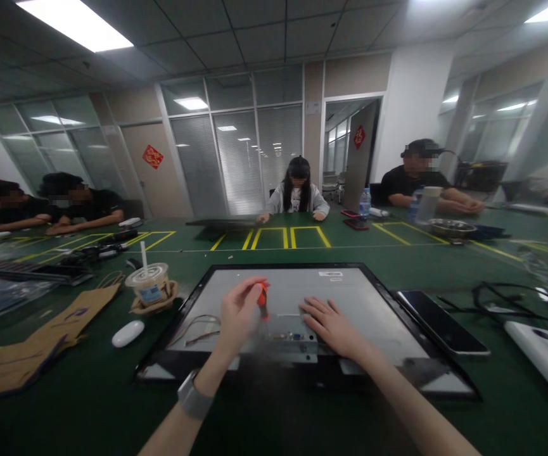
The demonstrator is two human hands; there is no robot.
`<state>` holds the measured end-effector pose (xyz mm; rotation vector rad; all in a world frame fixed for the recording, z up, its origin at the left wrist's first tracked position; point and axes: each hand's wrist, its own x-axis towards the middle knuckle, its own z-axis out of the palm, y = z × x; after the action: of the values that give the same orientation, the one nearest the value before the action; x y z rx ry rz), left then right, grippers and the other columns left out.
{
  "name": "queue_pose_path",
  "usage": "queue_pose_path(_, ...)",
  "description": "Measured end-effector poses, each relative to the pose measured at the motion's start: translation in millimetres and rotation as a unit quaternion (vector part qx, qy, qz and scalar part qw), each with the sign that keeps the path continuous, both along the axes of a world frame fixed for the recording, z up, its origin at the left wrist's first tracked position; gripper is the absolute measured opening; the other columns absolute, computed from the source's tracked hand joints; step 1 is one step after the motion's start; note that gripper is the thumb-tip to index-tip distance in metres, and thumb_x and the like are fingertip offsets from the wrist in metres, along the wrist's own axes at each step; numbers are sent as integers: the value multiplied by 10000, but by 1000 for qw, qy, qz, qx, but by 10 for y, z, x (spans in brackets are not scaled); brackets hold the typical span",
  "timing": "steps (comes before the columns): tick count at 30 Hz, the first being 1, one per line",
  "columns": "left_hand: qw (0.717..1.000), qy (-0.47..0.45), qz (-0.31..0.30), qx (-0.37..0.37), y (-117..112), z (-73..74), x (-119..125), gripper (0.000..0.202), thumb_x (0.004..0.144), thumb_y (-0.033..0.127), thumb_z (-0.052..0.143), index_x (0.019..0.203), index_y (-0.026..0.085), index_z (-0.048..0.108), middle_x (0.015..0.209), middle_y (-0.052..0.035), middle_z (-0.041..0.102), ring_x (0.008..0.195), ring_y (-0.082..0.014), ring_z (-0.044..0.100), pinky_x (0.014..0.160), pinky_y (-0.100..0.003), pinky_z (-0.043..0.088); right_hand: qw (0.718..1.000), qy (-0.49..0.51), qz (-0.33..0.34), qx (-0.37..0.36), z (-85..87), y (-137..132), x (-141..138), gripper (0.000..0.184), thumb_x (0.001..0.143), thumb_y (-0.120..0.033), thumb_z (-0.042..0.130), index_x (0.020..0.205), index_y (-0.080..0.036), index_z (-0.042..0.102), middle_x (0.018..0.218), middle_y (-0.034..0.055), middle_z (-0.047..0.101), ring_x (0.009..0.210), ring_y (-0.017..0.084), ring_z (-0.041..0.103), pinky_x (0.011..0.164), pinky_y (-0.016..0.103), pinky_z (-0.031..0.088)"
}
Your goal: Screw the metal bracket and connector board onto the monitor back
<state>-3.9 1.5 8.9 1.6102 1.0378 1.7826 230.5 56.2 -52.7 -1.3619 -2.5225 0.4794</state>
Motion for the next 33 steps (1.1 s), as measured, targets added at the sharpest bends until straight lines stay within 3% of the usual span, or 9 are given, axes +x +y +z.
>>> queue_pose_path(4,998,26,42,44,14,3,1,155,879,302,655,898,191,762,834,-42,663,801,-180,618,793,-302,501,1000,4,-1,6,-13,7,8,625,1028,-587,233,1501,-277,498,1616,83,401,1519,290,307,1231,588,128)
queue_pose_path(9,1000,19,-15,7,-1,-4,11,291,970,338,519,1035,186,758,993,-79,707,917,-197,644,854,-306,487,1000,6,1,5,-28,13,10,642,1026,-600,224,1498,-267,502,1618,91,399,1515,297,315,1228,597,132)
queue_pose_path(16,998,43,17,40,4,-15,18,189,909,325,625,950,199,759,835,-37,630,796,-177,591,796,-298,480,1000,-2,5,10,-20,5,5,638,1032,-573,226,1505,-239,494,1620,98,393,1521,295,301,1232,585,131)
queue_pose_path(20,999,26,-26,18,-7,0,24,284,972,335,515,1026,188,752,953,-78,686,923,-205,631,862,-321,486,1000,2,2,9,-21,4,6,634,1029,-583,227,1507,-261,490,1620,88,395,1519,297,304,1229,591,138)
queue_pose_path(26,998,48,-6,38,-18,20,7,171,887,314,638,907,197,762,849,-41,601,796,-171,589,786,-298,491,1000,6,5,12,-26,10,17,630,1026,-596,232,1503,-280,495,1619,79,398,1519,299,306,1226,595,135)
queue_pose_path(30,998,32,-59,20,-44,58,8,273,947,341,537,999,196,763,961,-78,647,894,-195,614,818,-312,496,1000,3,7,7,-20,9,19,633,1029,-589,229,1511,-267,484,1628,82,381,1521,293,302,1232,581,127)
queue_pose_path(33,997,25,-68,10,-42,49,22,261,942,341,558,1018,187,754,904,-64,636,784,-171,591,745,-300,491,1000,4,8,6,-14,5,16,624,1031,-583,230,1510,-275,485,1622,78,393,1519,293,307,1229,588,131)
